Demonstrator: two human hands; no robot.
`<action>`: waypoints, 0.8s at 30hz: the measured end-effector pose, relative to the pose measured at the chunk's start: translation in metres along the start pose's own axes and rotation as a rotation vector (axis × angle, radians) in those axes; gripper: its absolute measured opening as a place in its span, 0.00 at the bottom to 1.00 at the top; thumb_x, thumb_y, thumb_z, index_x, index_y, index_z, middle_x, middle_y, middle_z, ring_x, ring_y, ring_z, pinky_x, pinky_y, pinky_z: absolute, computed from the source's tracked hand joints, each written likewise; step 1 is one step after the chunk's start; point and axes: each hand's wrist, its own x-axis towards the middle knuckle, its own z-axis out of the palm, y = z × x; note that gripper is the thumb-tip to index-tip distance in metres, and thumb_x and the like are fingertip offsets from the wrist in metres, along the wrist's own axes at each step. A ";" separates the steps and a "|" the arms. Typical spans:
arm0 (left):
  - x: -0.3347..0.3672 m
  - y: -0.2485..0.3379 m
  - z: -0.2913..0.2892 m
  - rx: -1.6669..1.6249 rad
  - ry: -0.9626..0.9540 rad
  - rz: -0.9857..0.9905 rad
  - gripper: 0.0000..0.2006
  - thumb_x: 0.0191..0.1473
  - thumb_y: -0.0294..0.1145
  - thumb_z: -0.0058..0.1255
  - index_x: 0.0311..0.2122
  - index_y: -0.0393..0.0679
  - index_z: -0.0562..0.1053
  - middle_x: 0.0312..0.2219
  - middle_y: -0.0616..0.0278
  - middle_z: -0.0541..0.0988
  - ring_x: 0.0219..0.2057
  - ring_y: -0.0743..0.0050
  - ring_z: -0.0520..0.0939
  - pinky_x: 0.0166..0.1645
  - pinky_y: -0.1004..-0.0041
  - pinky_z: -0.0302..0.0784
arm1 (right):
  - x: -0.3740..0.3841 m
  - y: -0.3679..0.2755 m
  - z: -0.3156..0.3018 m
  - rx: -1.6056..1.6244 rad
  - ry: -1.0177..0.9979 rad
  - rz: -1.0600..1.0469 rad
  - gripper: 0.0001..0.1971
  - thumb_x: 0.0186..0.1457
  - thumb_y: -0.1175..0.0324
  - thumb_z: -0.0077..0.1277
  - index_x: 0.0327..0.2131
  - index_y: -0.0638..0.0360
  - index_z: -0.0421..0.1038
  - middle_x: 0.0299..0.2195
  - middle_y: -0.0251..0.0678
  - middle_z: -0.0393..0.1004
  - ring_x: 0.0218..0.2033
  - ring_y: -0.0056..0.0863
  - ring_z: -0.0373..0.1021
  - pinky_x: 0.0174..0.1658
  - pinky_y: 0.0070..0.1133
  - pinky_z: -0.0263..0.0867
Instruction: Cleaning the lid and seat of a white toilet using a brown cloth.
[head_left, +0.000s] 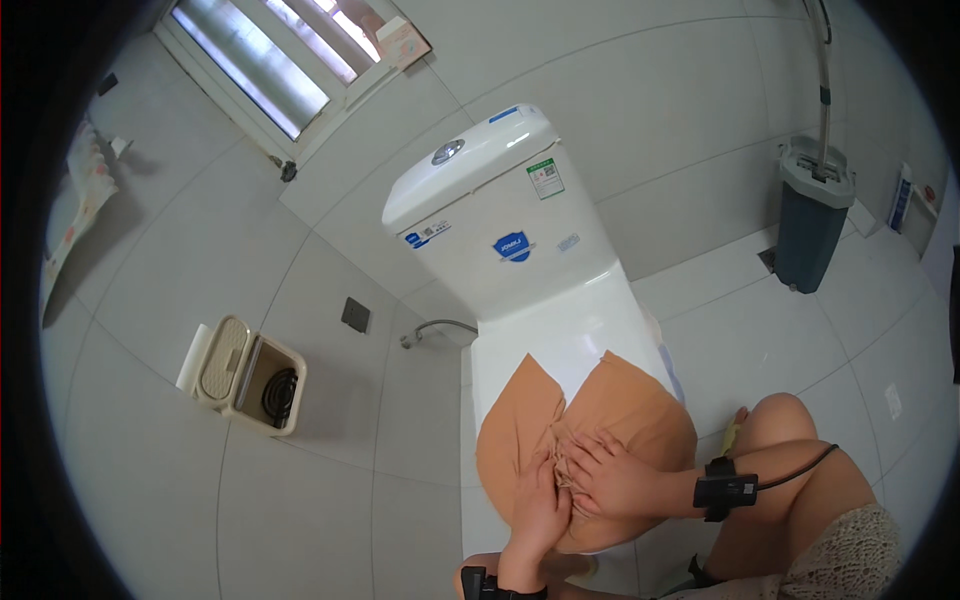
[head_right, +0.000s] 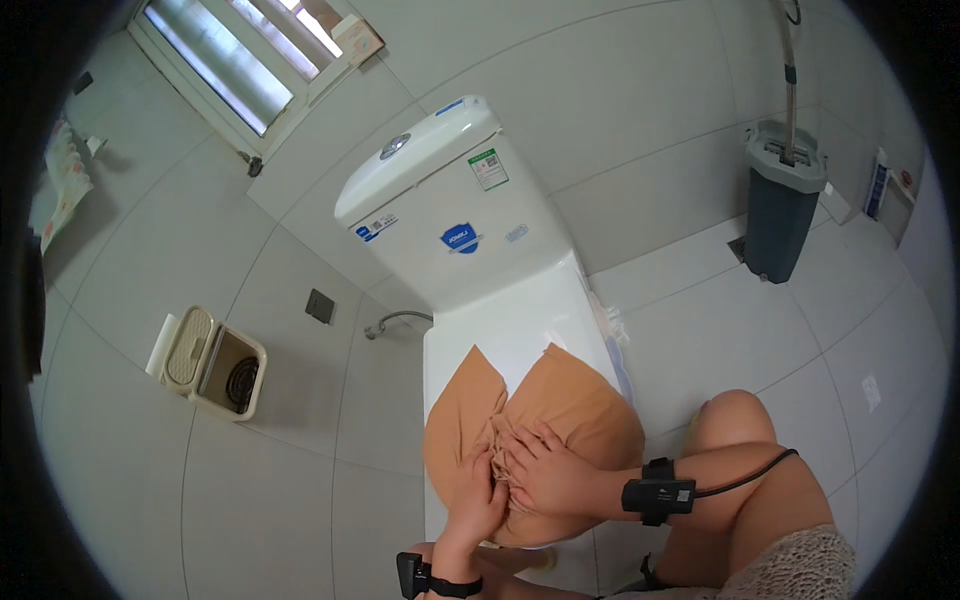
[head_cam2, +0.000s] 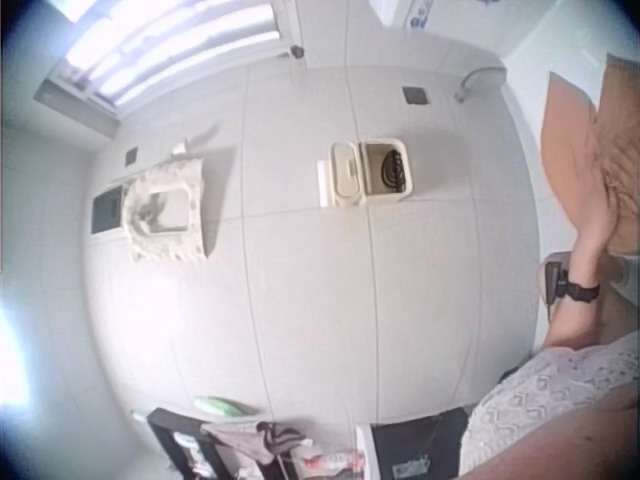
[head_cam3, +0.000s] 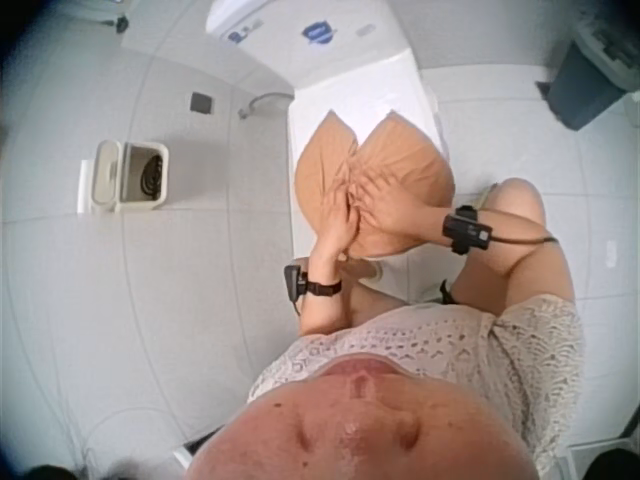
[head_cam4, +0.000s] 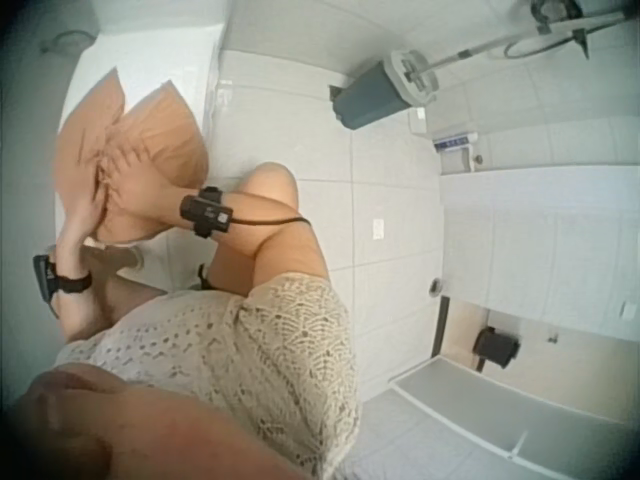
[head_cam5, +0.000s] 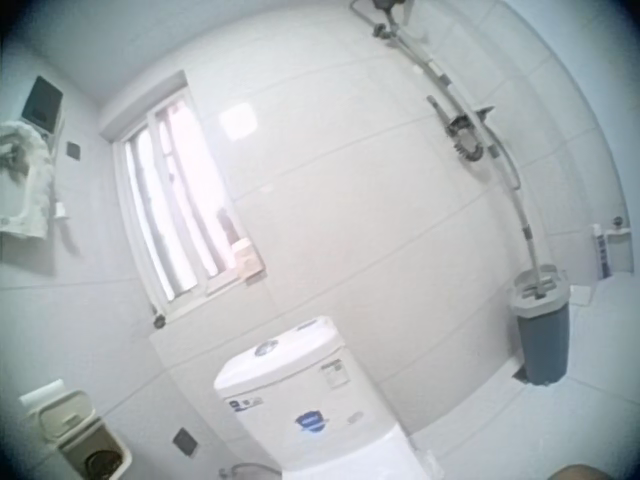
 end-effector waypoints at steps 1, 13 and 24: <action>-0.005 -0.005 -0.002 0.002 0.003 -0.008 0.25 0.53 0.28 0.47 0.57 0.32 0.61 0.60 0.39 0.59 0.61 0.35 0.60 0.66 0.55 0.52 | 0.004 -0.005 0.002 0.024 0.034 -0.041 0.29 0.59 0.50 0.40 0.53 0.68 0.67 0.59 0.54 0.60 0.62 0.50 0.54 0.63 0.47 0.43; -0.001 -0.062 0.004 0.188 0.312 -0.190 0.28 0.55 0.35 0.43 0.60 0.34 0.61 0.63 0.37 0.55 0.64 0.37 0.54 0.67 0.50 0.44 | 0.050 -0.025 0.004 0.058 -0.035 -0.086 0.42 0.59 0.38 0.36 0.58 0.73 0.58 0.61 0.56 0.56 0.65 0.50 0.48 0.65 0.47 0.37; -0.017 -0.071 0.024 -0.464 0.584 -0.456 0.28 0.59 0.34 0.41 0.62 0.31 0.56 0.60 0.41 0.60 0.61 0.46 0.60 0.66 0.62 0.51 | 0.063 -0.025 0.012 0.118 -0.097 -0.085 0.40 0.58 0.38 0.37 0.62 0.63 0.56 0.64 0.50 0.51 0.67 0.49 0.44 0.66 0.49 0.32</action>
